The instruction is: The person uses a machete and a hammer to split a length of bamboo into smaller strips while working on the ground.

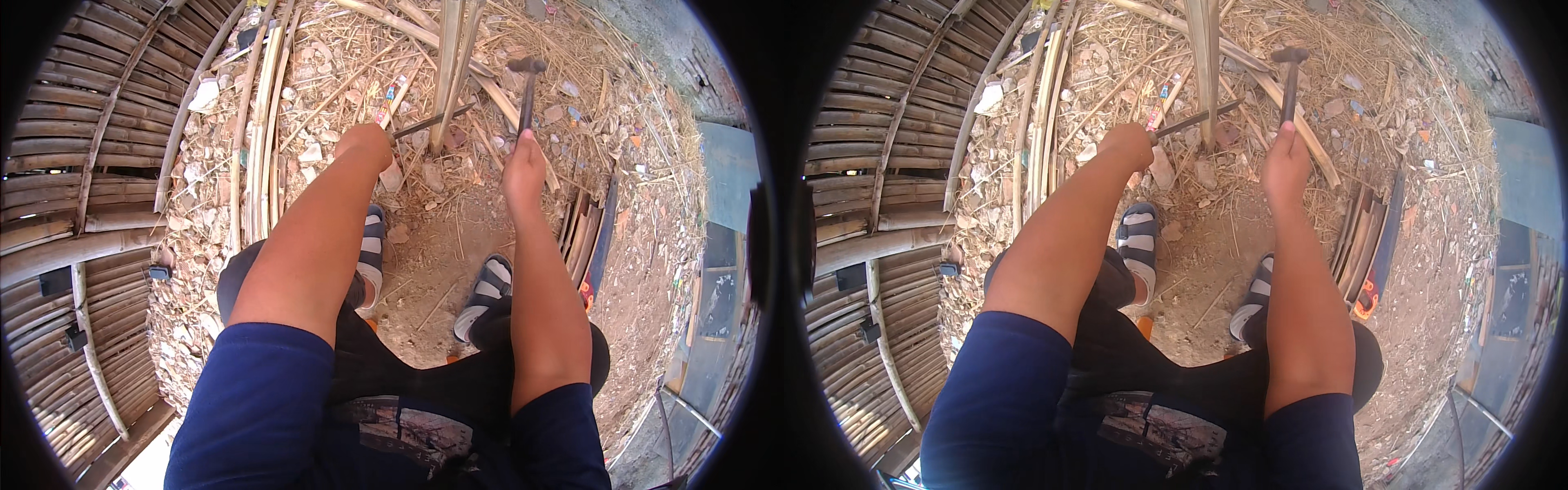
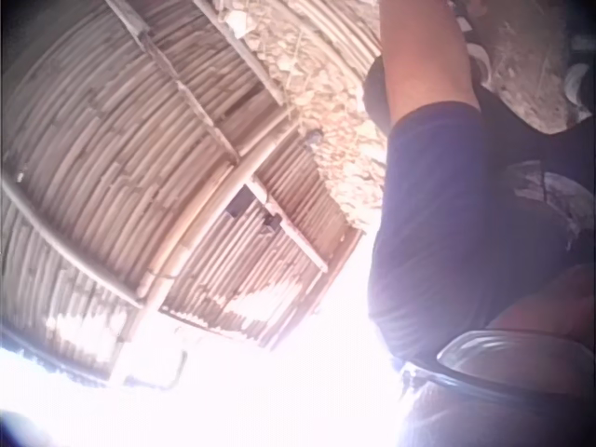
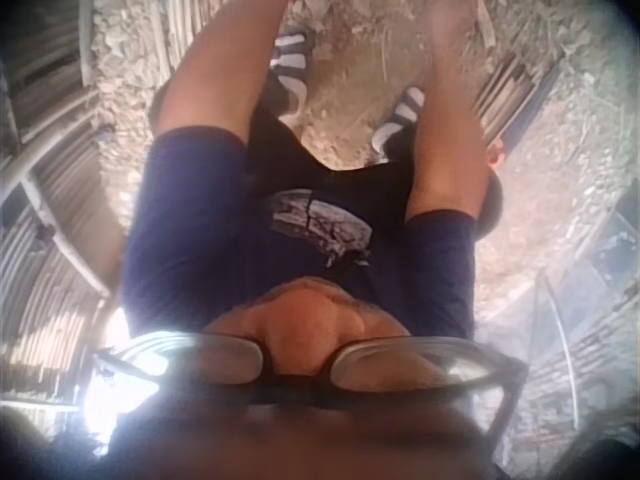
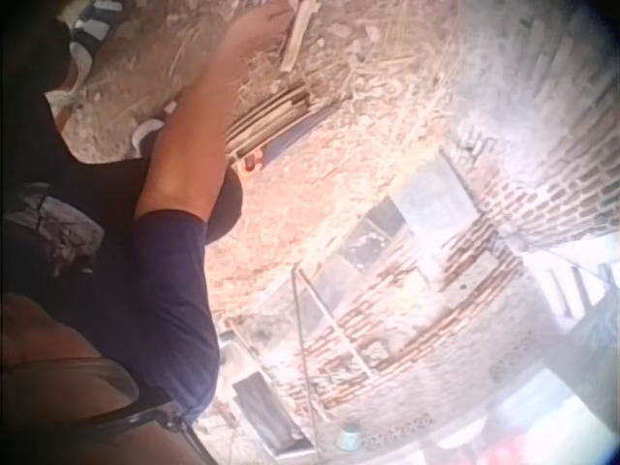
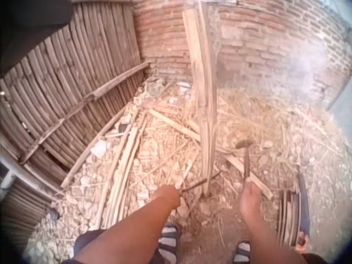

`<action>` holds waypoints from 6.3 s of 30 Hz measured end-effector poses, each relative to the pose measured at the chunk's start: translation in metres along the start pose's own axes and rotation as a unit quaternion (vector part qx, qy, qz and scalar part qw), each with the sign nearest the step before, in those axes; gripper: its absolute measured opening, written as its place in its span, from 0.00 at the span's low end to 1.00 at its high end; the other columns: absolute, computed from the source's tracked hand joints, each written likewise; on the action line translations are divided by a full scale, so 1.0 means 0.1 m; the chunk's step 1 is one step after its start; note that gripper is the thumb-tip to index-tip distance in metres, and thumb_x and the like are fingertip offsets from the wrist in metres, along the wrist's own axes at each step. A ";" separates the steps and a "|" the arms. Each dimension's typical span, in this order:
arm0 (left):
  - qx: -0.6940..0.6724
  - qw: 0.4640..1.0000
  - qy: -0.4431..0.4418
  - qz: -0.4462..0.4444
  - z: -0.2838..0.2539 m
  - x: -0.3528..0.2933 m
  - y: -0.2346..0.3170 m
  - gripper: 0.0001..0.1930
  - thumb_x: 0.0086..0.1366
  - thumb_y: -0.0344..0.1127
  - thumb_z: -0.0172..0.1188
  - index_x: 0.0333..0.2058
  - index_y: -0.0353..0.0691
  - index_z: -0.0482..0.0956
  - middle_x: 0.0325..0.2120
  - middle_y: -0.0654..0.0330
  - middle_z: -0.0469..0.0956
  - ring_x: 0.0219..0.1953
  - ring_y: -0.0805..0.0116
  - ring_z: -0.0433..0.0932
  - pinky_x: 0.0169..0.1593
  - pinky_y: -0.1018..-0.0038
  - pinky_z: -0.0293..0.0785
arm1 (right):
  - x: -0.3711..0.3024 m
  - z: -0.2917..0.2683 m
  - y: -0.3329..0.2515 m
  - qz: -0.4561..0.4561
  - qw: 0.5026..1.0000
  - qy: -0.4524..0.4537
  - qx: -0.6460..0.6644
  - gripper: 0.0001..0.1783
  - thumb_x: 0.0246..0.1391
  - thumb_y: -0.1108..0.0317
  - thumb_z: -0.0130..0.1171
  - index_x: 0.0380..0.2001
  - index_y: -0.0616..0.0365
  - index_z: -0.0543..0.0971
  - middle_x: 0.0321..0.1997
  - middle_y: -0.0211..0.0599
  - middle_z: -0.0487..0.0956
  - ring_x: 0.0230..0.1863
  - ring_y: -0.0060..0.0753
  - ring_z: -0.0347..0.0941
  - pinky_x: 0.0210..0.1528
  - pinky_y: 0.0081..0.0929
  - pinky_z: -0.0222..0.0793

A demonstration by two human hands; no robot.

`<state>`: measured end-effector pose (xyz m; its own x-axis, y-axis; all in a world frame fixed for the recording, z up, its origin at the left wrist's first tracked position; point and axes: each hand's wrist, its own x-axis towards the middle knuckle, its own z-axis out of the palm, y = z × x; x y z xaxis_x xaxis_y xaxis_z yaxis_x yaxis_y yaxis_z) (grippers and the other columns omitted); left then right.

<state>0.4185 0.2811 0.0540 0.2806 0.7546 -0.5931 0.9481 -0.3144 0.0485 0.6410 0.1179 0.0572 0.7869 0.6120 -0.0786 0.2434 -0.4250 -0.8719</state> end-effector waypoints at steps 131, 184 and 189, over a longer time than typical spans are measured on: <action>0.104 0.993 0.050 0.027 -0.19 -0.35 0.78 0.17 0.67 0.35 0.57 0.52 0.59 0.85 0.46 0.57 0.85 0.50 0.55 0.85 0.51 0.60 0.82 | -0.51 -0.36 0.99 0.118 0.948 -0.185 -0.231 0.34 0.71 0.42 0.41 0.43 0.65 0.82 0.41 0.64 0.82 0.47 0.66 0.79 0.54 0.56 0.70; 0.108 0.993 0.033 0.043 0.00 -0.11 0.44 0.21 0.61 0.30 0.64 0.51 0.61 0.86 0.42 0.60 0.86 0.46 0.58 0.86 0.48 0.61 0.84 | -0.25 0.01 0.51 0.059 0.989 -0.094 -0.101 0.33 0.72 0.43 0.42 0.40 0.66 0.80 0.40 0.63 0.82 0.42 0.68 0.78 0.47 0.54 0.71; 0.085 0.996 0.024 0.025 0.00 -0.11 0.40 0.21 0.60 0.29 0.65 0.51 0.60 0.86 0.44 0.60 0.85 0.48 0.58 0.85 0.49 0.61 0.84 | -0.11 -0.09 0.13 0.021 0.998 0.009 0.056 0.33 0.72 0.42 0.42 0.42 0.65 0.80 0.38 0.61 0.83 0.42 0.66 0.79 0.46 0.53 0.71</action>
<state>0.4529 0.2601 0.0628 0.3380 0.7603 -0.5547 0.8948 -0.4423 -0.0611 0.6408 0.0999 0.0513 0.8057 0.5823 -0.1082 0.1458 -0.3720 -0.9167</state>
